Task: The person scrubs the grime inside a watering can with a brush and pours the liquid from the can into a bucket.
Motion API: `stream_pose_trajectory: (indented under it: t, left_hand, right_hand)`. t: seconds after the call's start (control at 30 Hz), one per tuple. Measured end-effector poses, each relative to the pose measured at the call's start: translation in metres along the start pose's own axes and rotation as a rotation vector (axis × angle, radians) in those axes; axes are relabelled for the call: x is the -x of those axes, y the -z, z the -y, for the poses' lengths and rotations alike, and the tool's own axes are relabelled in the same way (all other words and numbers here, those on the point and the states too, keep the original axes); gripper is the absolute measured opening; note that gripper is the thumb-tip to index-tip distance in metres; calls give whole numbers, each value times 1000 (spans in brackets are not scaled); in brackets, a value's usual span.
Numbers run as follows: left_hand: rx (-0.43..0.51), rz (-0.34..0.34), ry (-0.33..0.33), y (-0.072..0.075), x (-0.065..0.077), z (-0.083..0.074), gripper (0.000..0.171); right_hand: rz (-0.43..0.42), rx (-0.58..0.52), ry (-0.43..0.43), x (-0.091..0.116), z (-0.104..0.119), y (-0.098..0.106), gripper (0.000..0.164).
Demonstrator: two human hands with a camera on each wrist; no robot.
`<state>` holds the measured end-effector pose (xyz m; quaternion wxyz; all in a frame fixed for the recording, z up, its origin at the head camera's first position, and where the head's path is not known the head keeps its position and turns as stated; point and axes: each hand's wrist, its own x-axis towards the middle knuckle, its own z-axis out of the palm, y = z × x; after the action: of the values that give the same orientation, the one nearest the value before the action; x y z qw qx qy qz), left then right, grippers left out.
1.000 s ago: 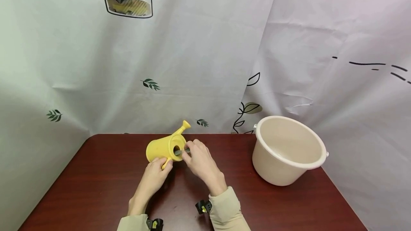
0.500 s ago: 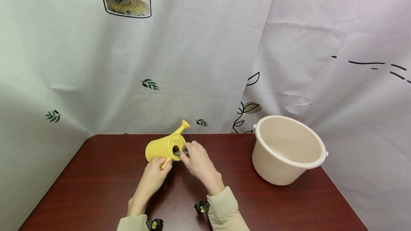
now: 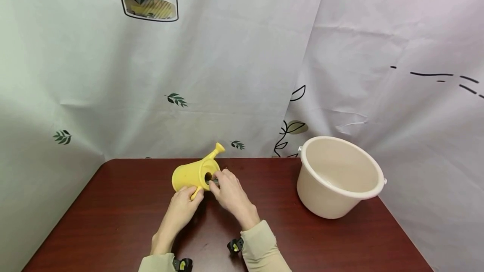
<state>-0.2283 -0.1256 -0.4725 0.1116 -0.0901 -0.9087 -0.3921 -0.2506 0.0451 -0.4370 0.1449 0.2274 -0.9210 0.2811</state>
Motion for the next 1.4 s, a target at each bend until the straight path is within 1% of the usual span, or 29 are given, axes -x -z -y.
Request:
stream_pose_trajectory:
  t: [0.23,0.43,0.67,1.07,1.23,1.4]
  left_hand:
    - [-1,-3,-1,-1,0,1,38]
    - [-3,-6,5,-1,0,0,38]
    - [-1,-6,8,-1,1,1,38]
    - [-3,-16,1,0,-1,1,38]
    - [0,-9,5,0,-1,1,38]
    - [-2,-9,8,0,0,0,38]
  right_hand:
    - [-15,9,11,0,-1,-2,11]
    - [2,2,1,1,1,6,12]
    - [24,23,-21,2,3,16,14]
    - [-5,33,-10,3,12,35,12]
    - [11,29,-23,4,14,37,13]
    - [12,17,-23,4,12,36,12]
